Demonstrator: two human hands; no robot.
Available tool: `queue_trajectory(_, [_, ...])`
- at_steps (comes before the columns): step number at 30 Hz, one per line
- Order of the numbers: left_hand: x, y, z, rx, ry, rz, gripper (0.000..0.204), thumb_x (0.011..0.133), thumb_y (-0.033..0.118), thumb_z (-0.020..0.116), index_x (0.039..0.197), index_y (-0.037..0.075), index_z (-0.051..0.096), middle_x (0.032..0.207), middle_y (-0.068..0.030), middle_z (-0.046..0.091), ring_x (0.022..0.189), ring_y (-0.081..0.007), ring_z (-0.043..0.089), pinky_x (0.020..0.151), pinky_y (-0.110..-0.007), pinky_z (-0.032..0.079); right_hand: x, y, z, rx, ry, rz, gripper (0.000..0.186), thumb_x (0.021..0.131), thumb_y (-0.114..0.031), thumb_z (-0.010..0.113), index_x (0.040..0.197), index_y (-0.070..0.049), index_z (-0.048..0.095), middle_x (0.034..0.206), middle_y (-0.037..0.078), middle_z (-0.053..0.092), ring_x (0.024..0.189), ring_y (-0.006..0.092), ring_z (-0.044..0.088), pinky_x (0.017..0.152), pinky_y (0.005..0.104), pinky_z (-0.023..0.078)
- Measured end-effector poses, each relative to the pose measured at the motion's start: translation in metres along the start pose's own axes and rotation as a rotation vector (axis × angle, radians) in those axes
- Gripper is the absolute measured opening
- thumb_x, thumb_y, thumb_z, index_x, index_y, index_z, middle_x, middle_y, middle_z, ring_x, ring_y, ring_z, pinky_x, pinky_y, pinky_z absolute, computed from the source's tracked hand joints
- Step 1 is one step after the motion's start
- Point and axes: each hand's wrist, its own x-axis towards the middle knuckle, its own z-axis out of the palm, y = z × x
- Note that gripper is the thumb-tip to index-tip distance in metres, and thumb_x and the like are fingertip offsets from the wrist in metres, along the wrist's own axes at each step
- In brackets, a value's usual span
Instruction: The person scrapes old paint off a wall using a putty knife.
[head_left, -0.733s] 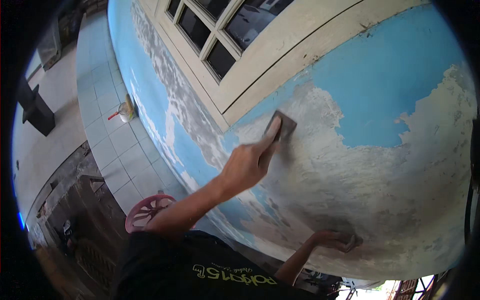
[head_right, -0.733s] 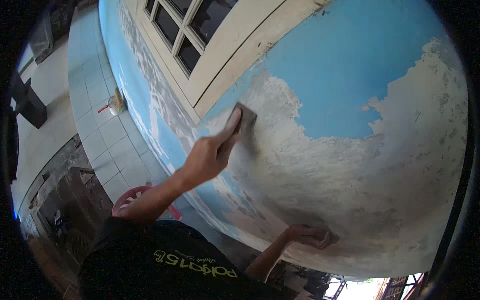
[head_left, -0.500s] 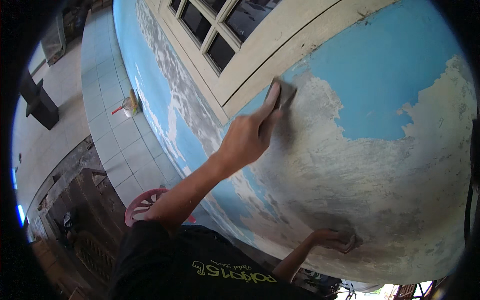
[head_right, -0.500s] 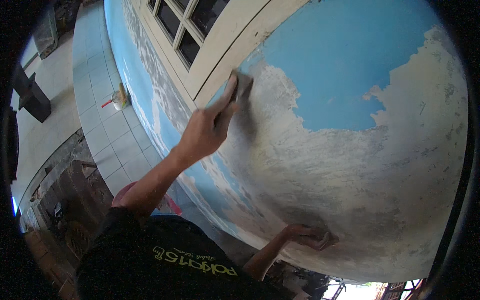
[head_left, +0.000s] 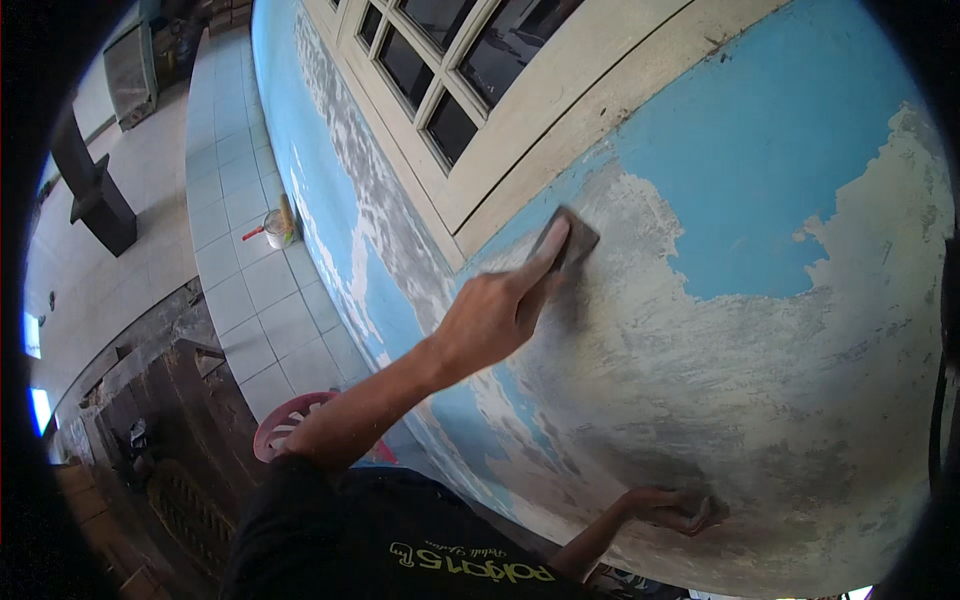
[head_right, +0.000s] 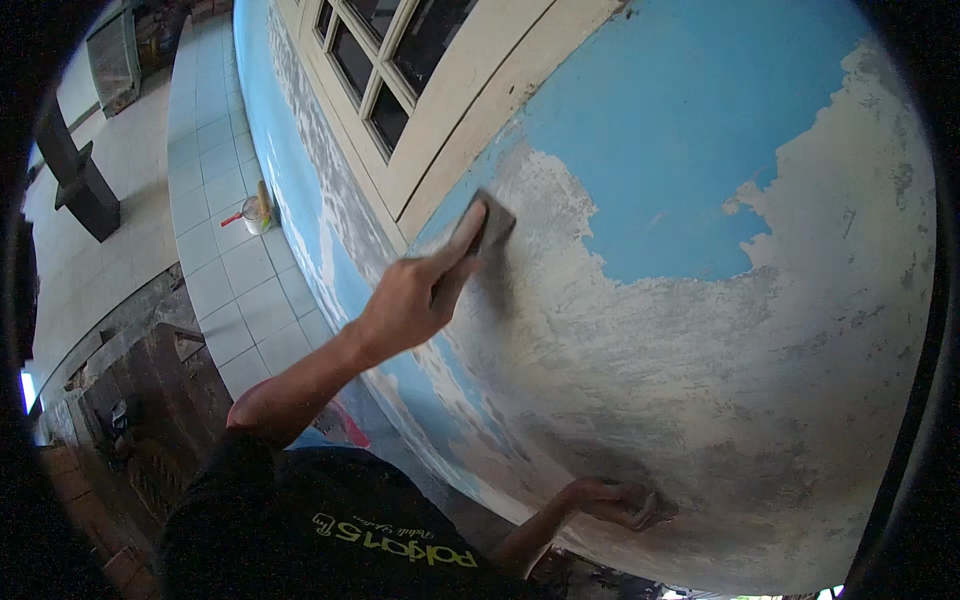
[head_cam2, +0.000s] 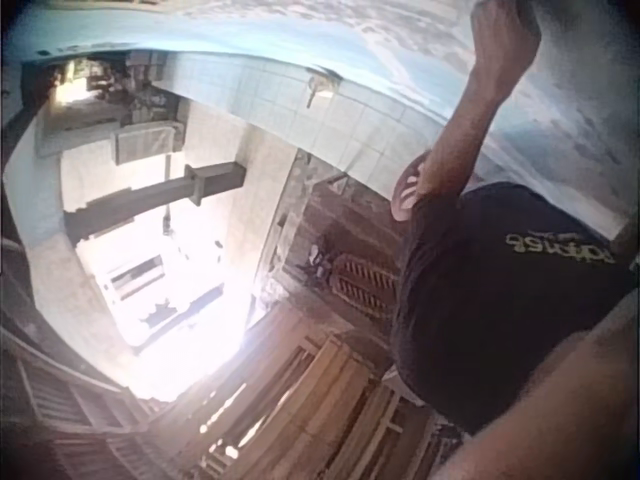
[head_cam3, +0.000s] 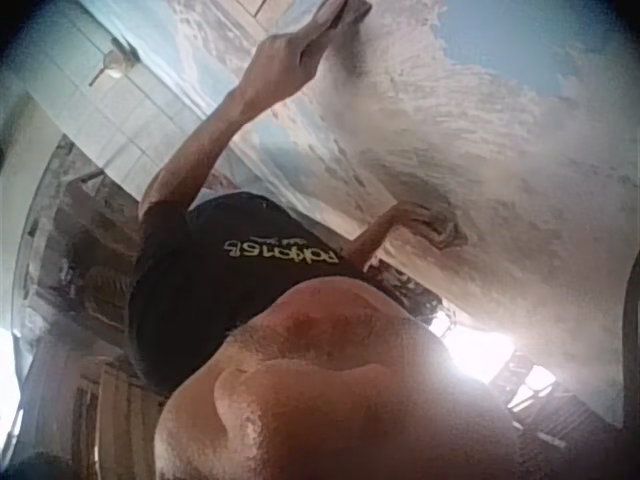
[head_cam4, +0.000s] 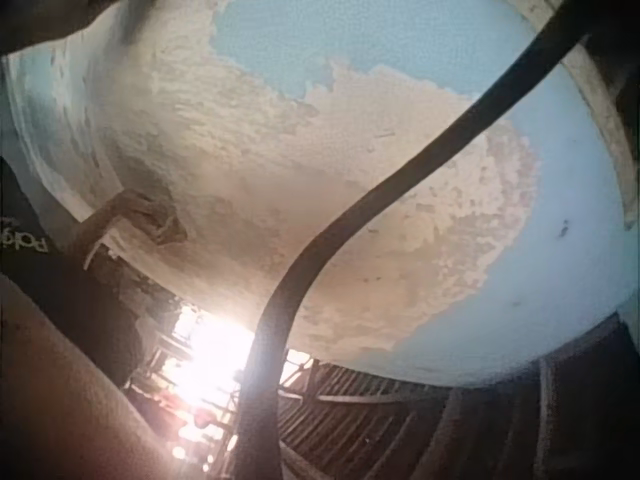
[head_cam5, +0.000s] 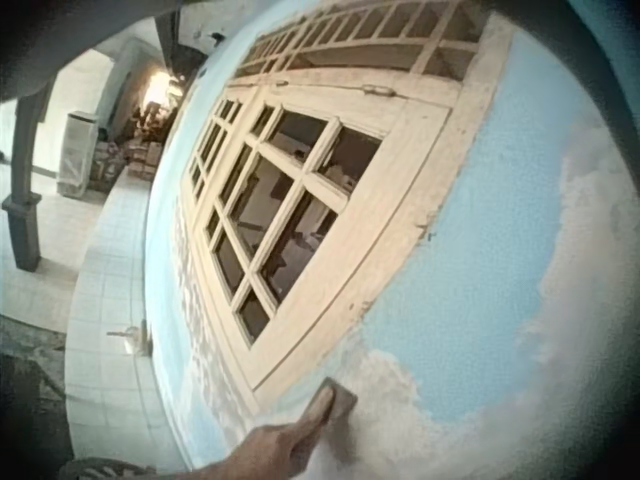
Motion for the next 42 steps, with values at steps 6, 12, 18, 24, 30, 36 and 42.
queue_trajectory(6, [0.015,0.010,-0.003,0.011,-0.001,-0.014,0.055,0.097,0.014,0.052,0.148,0.008,0.031,0.071,-0.0200,0.068,0.047,-0.0216,0.061,0.047,-0.037,0.051,0.003,-0.011,0.000,-0.025,-0.016,-0.049,0.040,0.100,-0.037,0.041,0.116,0.000,0.043,0.117,0.016,0.039,0.109,0.0318,0.048,0.084,0.0475,0.048])
queue_trajectory(12, [0.043,0.026,-0.022,0.069,-0.067,-0.077,0.058,0.095,0.015,0.054,0.148,0.008,0.030,0.069,-0.0231,0.065,0.048,-0.0306,0.061,0.055,-0.040,0.055,0.006,-0.011,-0.002,0.050,0.001,-0.053,0.045,0.100,-0.041,0.040,0.118,0.001,0.041,0.118,0.018,0.038,0.116,0.0352,0.046,0.094,0.0528,0.043])
queue_trajectory(18, [-0.001,-0.009,0.000,0.096,0.007,0.106,0.056,0.096,0.015,0.053,0.147,0.008,0.033,0.081,-0.0269,0.067,0.055,-0.0301,0.066,0.057,-0.039,0.055,-0.006,-0.010,0.001,0.079,-0.003,0.131,0.052,0.100,-0.047,0.036,0.120,0.001,0.041,0.120,0.019,0.038,0.128,0.0393,0.039,0.097,0.0551,0.039])
queue_trajectory(24, [0.026,0.015,-0.018,0.055,-0.038,-0.059,0.054,0.097,0.013,0.052,0.147,0.007,0.033,0.063,-0.0184,0.063,0.045,-0.0216,0.057,0.048,-0.039,0.048,-0.004,0.015,-0.009,-0.123,-0.030,-0.080,0.051,0.100,-0.046,0.036,0.121,0.001,0.040,0.119,0.019,0.039,0.125,0.0391,0.041,0.093,0.0516,0.042])
queue_trajectory(30, [-0.017,-0.014,0.008,0.113,0.073,0.053,0.057,0.096,0.010,0.054,0.148,0.012,0.033,0.070,-0.0186,0.066,0.050,-0.0191,0.060,0.052,-0.035,0.051,-0.007,0.008,-0.001,0.000,-0.010,-0.036,0.044,0.100,-0.040,0.041,0.116,0.001,0.044,0.117,0.019,0.040,0.127,0.0400,0.040,0.095,0.0526,0.040])
queue_trajectory(36, [-0.016,0.004,0.000,0.009,-0.052,-0.236,0.056,0.095,0.008,0.055,0.147,0.011,0.035,0.064,-0.0218,0.062,0.046,-0.0226,0.058,0.049,-0.036,0.048,0.008,0.005,-0.002,-0.018,-0.009,-0.137,0.036,0.101,-0.031,0.040,0.116,0.002,0.042,0.117,0.018,0.039,0.131,0.0396,0.036,0.099,0.0558,0.036])
queue_trajectory(42, [-0.014,-0.007,-0.007,-0.053,-0.004,-0.209,0.054,0.097,0.013,0.053,0.147,0.005,0.033,0.061,-0.0172,0.061,0.042,-0.0204,0.053,0.044,-0.036,0.044,0.011,-0.005,0.000,-0.031,-0.015,-0.143,0.031,0.101,-0.027,0.039,0.114,0.001,0.041,0.119,0.017,0.036,0.133,0.0416,0.031,0.104,0.0579,0.032])
